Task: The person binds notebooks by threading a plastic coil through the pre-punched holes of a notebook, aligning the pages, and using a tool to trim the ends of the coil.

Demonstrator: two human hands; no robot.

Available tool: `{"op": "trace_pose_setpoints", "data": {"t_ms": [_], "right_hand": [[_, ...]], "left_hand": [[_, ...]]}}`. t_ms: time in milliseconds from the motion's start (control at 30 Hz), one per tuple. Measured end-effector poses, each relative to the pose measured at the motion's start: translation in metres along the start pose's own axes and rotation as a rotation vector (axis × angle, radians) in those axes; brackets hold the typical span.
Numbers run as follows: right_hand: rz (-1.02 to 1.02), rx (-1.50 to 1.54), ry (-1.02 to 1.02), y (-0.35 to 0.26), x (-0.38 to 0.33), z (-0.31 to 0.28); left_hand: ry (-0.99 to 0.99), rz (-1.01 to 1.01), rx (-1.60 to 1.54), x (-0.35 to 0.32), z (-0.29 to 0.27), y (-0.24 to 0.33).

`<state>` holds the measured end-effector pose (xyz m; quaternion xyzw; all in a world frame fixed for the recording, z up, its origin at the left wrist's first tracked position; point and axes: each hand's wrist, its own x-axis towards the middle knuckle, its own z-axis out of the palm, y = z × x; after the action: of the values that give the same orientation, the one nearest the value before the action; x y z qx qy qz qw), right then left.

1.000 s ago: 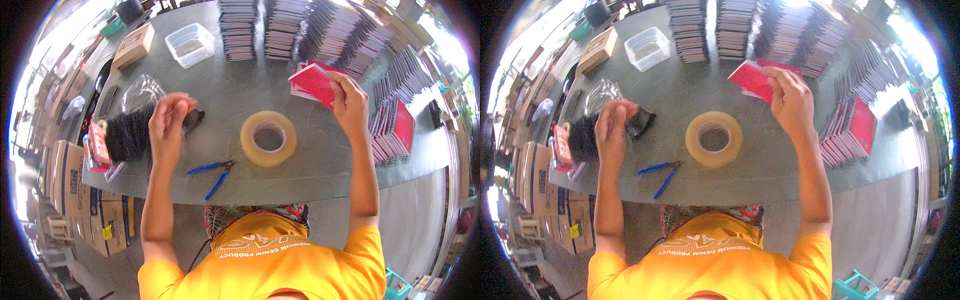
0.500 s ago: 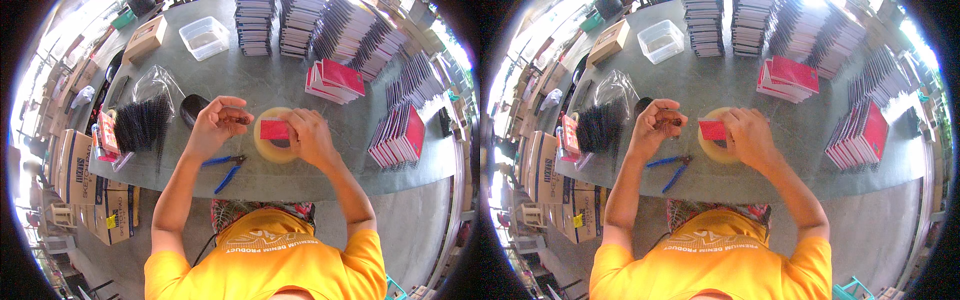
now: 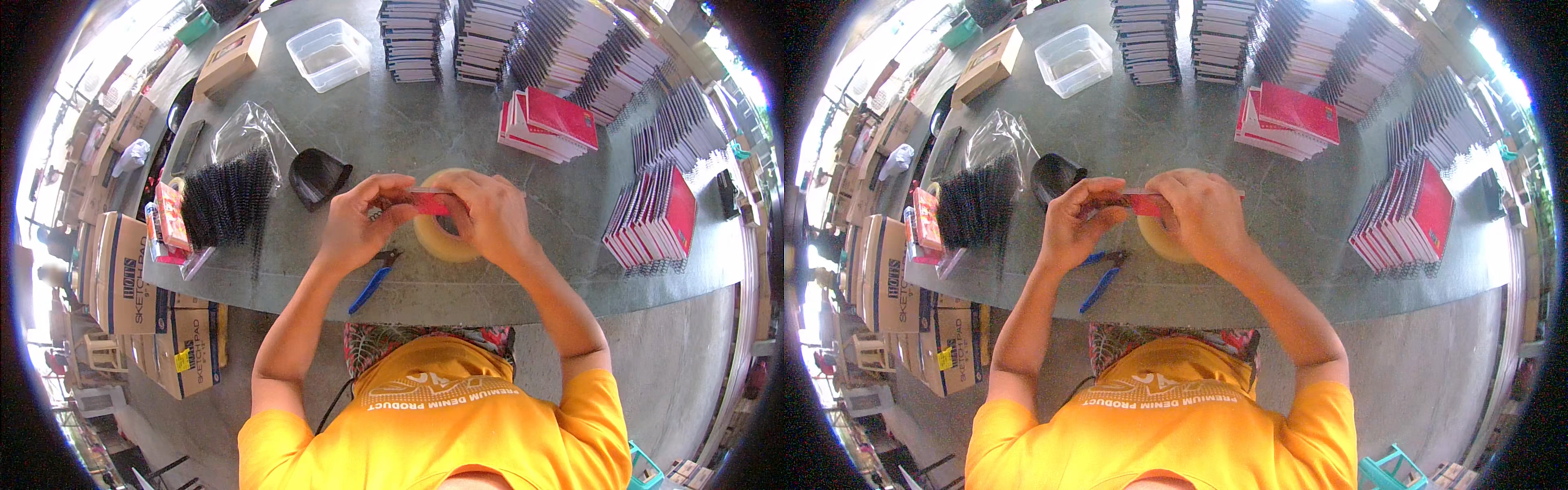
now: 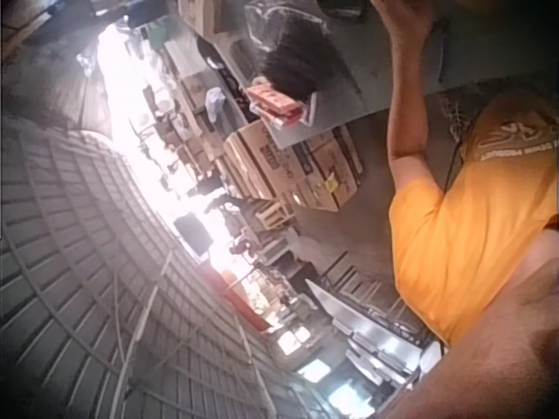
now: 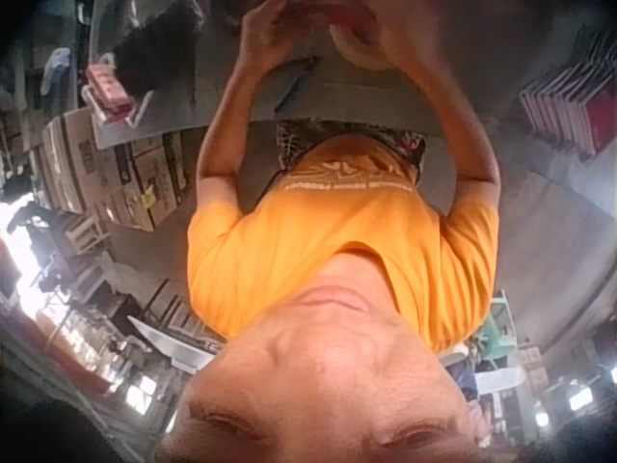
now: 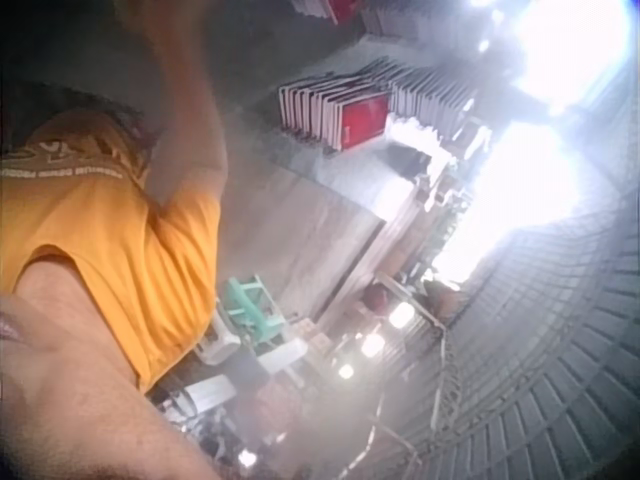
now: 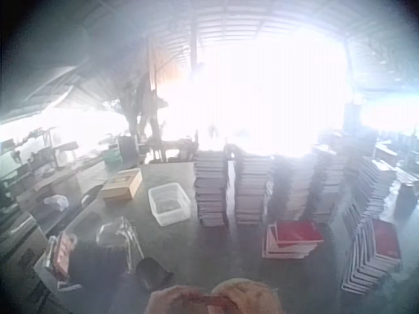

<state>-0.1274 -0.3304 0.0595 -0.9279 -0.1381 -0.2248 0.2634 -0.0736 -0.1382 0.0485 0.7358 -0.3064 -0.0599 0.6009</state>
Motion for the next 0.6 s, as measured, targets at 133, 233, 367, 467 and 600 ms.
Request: {"op": "trace_pose_setpoints", "data": {"t_ms": [133,233,367,467,600], "right_hand": [[0.036,0.001,-0.058,-0.003,0.002,-0.002],[0.057,0.014,-0.018,-0.002,0.001,-0.001],[0.049,0.085,0.032,-0.005,0.004,0.008],[0.083,0.06,-0.025,-0.008,0.005,0.006],[0.044,0.068,-0.033,-0.007,0.004,0.003]], "left_hand": [[-0.081,0.382,0.445,0.007,-0.023,-0.008],[-0.065,0.294,0.549,0.01,-0.033,-0.013],[-0.011,-0.359,0.927,0.018,-0.03,-0.056],[0.144,-0.344,1.143,0.039,-0.006,-0.075],[-0.112,-0.292,1.261,0.065,0.013,-0.067]]}}
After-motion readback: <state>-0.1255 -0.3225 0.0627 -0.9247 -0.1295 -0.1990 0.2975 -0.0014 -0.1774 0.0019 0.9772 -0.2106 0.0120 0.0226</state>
